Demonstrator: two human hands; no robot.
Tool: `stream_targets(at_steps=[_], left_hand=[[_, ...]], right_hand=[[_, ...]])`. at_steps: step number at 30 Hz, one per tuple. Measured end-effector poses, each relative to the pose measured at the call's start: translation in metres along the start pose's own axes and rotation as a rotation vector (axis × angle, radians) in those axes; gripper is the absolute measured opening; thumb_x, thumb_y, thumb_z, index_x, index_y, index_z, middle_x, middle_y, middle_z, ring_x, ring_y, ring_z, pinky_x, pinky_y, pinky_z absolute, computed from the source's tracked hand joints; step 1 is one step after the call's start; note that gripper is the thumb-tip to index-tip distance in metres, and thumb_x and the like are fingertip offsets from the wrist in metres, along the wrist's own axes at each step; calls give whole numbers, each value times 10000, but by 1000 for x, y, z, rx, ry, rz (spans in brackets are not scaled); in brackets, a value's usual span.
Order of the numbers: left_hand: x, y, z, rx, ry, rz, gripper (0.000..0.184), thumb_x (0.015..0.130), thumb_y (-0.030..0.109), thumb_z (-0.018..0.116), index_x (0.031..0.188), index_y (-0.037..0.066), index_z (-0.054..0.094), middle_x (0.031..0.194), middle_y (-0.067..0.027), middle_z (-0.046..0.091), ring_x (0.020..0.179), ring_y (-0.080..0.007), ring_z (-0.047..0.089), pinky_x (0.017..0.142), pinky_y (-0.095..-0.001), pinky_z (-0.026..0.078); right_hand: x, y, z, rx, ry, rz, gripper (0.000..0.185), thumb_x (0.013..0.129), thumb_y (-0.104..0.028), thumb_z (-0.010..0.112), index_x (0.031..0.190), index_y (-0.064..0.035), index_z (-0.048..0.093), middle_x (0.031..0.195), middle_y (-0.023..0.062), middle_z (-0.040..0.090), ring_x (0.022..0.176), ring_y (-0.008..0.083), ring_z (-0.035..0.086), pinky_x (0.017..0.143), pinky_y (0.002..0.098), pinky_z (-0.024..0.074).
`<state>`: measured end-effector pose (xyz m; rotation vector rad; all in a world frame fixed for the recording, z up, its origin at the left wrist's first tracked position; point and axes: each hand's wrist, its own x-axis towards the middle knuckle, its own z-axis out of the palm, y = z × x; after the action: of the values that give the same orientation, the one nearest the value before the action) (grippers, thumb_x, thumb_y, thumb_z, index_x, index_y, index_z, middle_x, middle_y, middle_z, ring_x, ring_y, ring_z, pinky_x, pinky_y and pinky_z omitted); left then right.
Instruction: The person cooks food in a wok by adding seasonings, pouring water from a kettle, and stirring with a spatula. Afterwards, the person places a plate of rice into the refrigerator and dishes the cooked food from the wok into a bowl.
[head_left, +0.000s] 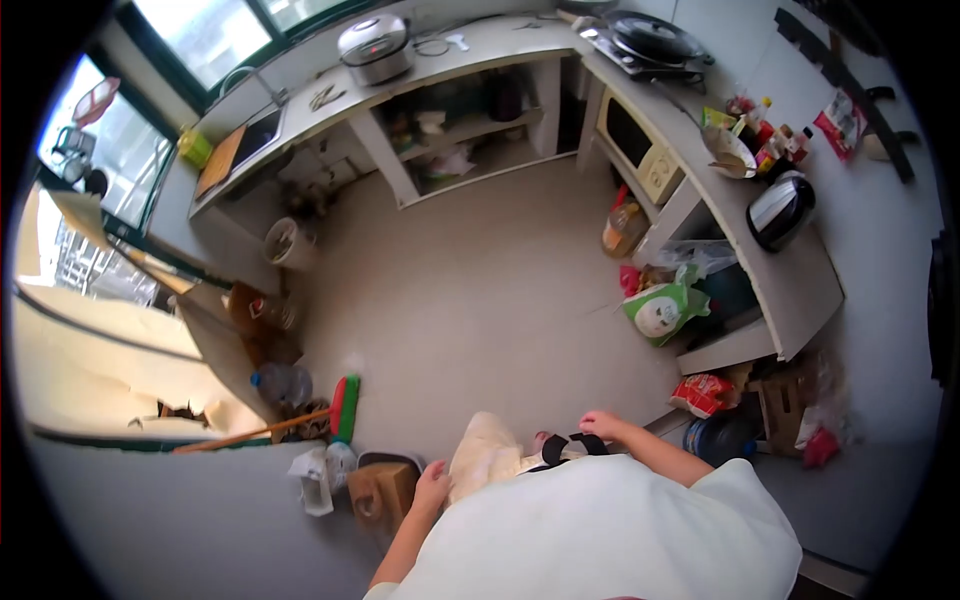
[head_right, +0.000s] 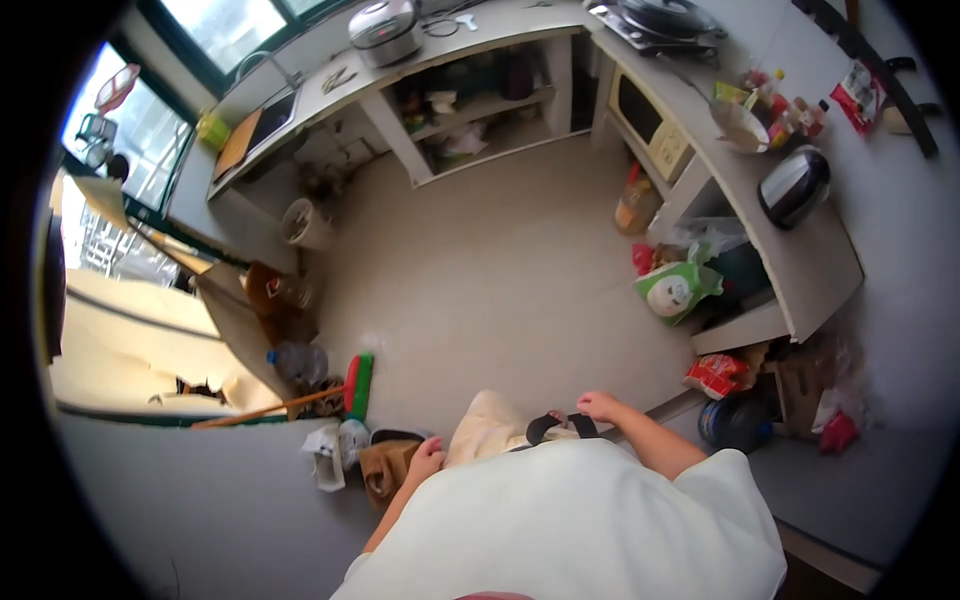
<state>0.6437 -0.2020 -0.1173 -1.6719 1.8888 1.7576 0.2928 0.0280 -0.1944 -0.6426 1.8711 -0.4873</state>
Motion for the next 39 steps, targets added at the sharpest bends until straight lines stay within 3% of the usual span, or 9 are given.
stream_targets(at_steps=[3, 7, 10, 12, 13, 21, 26, 33, 39], left_hand=[[53, -15, -9, -175, -222, -166, 391, 847, 211, 504, 1201, 46, 512, 1130, -145, 573, 1100, -209, 506, 915, -301, 396], [201, -97, -21, 621, -322, 381, 479, 882, 421, 401, 1188, 75, 528, 1086, -106, 596, 956, -244, 568, 888, -378, 420], [269, -1, -45, -70, -336, -341, 415, 872, 385, 462, 1128, 71, 552, 982, -101, 605, 847, -232, 571, 776, -385, 475], [272, 100, -81, -169, -185, -161, 264, 838, 279, 552, 991, 65, 567, 778, -44, 569, 678, -148, 550, 598, -281, 486], [318, 116, -90, -350, -106, -339, 221, 825, 240, 581, 957, 64, 564, 727, -19, 547, 637, -121, 538, 556, -248, 477], [420, 371, -135, -380, -49, 35, 154, 803, 18, 568, 955, 37, 560, 728, -12, 564, 594, -102, 533, 524, -214, 456], [463, 404, -106, -313, -121, 21, 83, 825, 74, 591, 902, 43, 576, 681, -4, 554, 554, -93, 511, 484, -206, 419], [520, 346, -75, 85, -91, 56, 224, 850, 226, 584, 800, 15, 639, 708, -40, 611, 646, -137, 556, 592, -284, 461], [464, 531, -60, 2, -106, 20, 319, 903, 294, 474, 928, 17, 630, 736, -60, 612, 668, -146, 575, 623, -258, 473]], right_hand=[[11, 5, -21, -226, -11, 52, 317, 759, -314, 614, 988, -96, 635, 933, 93, 652, 859, 209, 606, 761, 331, 471], [38, -1, -63, -194, 45, 210, 284, 771, -311, 568, 920, -85, 653, 855, 108, 657, 739, 216, 623, 662, 337, 486], [68, 8, -97, 91, 213, 310, 215, 783, -235, 519, 819, -65, 647, 722, 85, 637, 550, 174, 589, 499, 311, 470], [68, -22, -126, 318, 268, 429, 194, 804, -222, 530, 813, -50, 619, 717, 75, 625, 573, 155, 581, 499, 298, 466], [75, -41, -144, 393, 282, 442, 208, 823, -229, 537, 863, -41, 618, 747, 75, 634, 607, 151, 595, 540, 296, 481], [159, -181, -230, 731, 429, 225, 169, 851, -195, 520, 899, -55, 602, 801, 50, 623, 672, 127, 581, 578, 280, 484], [201, -197, -283, 331, 150, 286, 291, 818, -316, 574, 908, -49, 646, 717, 43, 620, 657, 109, 569, 561, 263, 453], [316, -86, -405, 75, 299, 218, 224, 770, -213, 510, 802, -40, 649, 740, 137, 639, 585, 236, 605, 550, 375, 484], [334, -159, -510, 499, 525, 251, 178, 795, -144, 509, 815, -16, 632, 747, 125, 642, 627, 216, 621, 576, 327, 508]])
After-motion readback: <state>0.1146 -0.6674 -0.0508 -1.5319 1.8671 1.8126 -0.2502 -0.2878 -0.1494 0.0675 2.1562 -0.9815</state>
